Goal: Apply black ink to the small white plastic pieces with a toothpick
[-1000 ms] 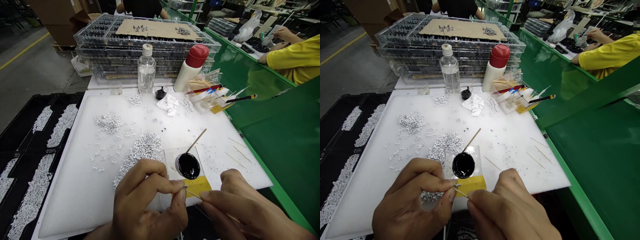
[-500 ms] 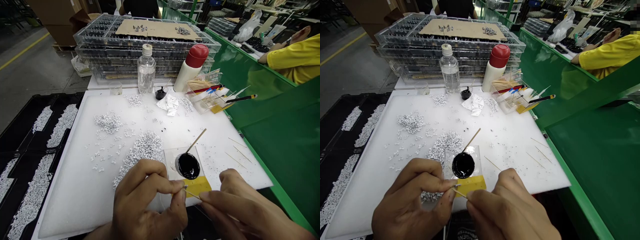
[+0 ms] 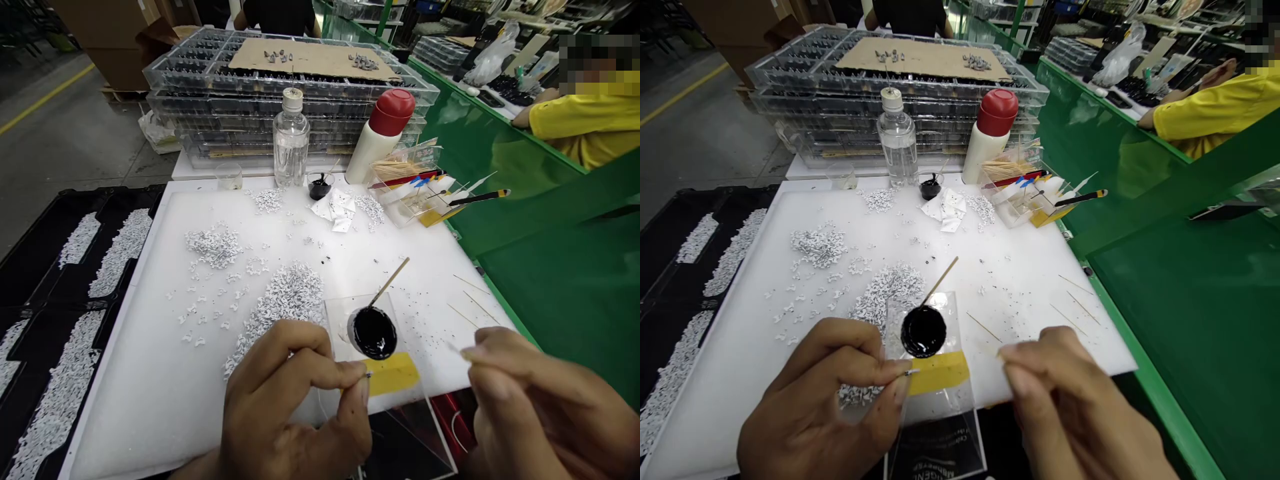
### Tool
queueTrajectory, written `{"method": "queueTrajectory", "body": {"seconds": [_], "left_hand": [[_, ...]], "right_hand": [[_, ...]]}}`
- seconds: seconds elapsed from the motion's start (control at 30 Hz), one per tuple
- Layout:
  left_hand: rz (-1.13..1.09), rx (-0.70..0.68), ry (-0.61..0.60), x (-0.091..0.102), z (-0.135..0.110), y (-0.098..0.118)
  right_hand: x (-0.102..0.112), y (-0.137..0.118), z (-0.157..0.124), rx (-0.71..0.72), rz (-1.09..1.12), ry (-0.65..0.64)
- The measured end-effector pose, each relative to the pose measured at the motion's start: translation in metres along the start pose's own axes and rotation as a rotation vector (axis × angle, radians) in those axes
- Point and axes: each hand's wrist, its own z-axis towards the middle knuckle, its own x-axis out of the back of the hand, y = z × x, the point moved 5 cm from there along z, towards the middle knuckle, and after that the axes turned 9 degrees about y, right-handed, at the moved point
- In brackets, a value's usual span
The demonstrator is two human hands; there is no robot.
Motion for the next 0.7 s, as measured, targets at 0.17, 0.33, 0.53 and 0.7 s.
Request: {"method": "queueTrajectory", "body": {"seconds": [0.17, 0.33, 0.53, 0.7], "left_hand": [[-0.021, 0.022, -0.011, -0.001, -0.004, -0.001], [-0.019, 0.042, 0.015, -0.003, -0.004, 0.0], [0.029, 0.056, 0.031, -0.006, -0.006, 0.003], [0.029, 0.045, 0.024, -0.005, -0.004, 0.004]], "right_hand": [[-0.02, 0.042, 0.026, 0.053, -0.137, 0.003], [-0.045, 0.079, 0.024, 0.15, -0.265, -0.022], [-0.051, 0.054, 0.013, 0.248, -0.275, -0.094], [-0.056, 0.032, 0.015, 0.23, -0.217, -0.208]]}}
